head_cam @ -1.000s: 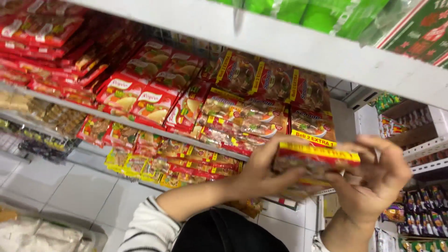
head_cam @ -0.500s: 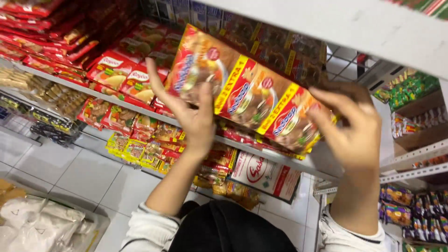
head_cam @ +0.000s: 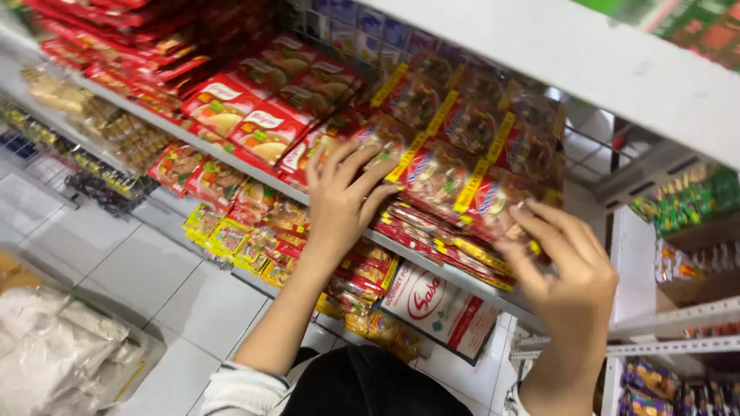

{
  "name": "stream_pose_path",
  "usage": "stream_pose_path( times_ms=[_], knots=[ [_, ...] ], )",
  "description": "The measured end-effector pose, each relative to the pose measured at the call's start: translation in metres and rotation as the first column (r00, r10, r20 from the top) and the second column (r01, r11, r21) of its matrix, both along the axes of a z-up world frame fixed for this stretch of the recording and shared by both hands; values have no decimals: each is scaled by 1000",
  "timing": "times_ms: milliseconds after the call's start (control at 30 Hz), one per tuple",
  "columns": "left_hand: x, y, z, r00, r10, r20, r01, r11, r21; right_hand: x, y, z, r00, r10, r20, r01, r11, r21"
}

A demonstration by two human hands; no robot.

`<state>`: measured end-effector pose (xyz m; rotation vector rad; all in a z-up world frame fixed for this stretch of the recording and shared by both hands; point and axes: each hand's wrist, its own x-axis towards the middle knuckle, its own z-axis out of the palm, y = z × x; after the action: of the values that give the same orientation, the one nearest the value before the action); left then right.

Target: The person picks up packets of seasoning from a shelf and places them into a red basket, then moves to another aisle to stack boxes of mosquito coils onto a shelf.

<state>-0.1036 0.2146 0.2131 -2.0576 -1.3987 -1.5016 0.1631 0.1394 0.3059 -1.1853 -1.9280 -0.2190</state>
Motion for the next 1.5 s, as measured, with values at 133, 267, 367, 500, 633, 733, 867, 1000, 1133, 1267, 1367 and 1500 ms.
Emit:
stream_pose_path(
  times_ms=[133, 267, 367, 500, 633, 733, 867, 1000, 1133, 1267, 1367, 1500],
  knots=[
    [5, 1, -2, 998, -47, 31, 49, 997, -55, 10, 12, -24, 997, -73, -7, 73, 997, -32],
    [-11, -22, 0, 991, -86, 102, 80, 995, 63, -1, -6, -51, 990, -91, -106, 107, 982, 158],
    [-44, -54, -26, 977, -119, 175, 119, 993, 9, -21, -12, -92, 945, 127, -303, -25, 948, 318],
    [-99, -99, -71, 985, -65, 157, 84, 989, -119, -89, -9, -155, 842, 493, -218, -441, 863, 246],
    [-142, -170, -107, 977, 93, 193, -32, 955, -294, -183, -15, -190, 756, 647, -99, -651, 727, -221],
    [-175, -219, -132, 949, 228, 217, -118, 897, -425, -236, -18, -217, 667, 738, -105, -718, 598, -356],
    [-218, -287, -170, 887, 396, 238, -178, 768, -615, -288, -35, -250, 577, 806, -129, -737, 446, -507],
    [-254, -339, -186, 846, 495, 197, -236, 680, -694, -351, -59, -262, 586, 800, -131, -609, 327, -723],
    [-282, -362, -185, 779, 591, 211, -296, 642, -707, -413, -78, -265, 429, 887, -170, -674, 188, -714],
    [-307, -358, -181, 659, 706, 258, -304, 564, -768, -472, -82, -260, 300, 940, -161, -670, 87, -737],
    [-325, -349, -184, 613, 735, 289, -298, 554, -777, -513, -74, -260, 255, 954, -160, -651, 47, -758],
    [-367, -325, -193, 641, 686, 343, -273, 622, -734, -567, -45, -274, 227, 963, -145, -669, 46, -742]
  ],
)
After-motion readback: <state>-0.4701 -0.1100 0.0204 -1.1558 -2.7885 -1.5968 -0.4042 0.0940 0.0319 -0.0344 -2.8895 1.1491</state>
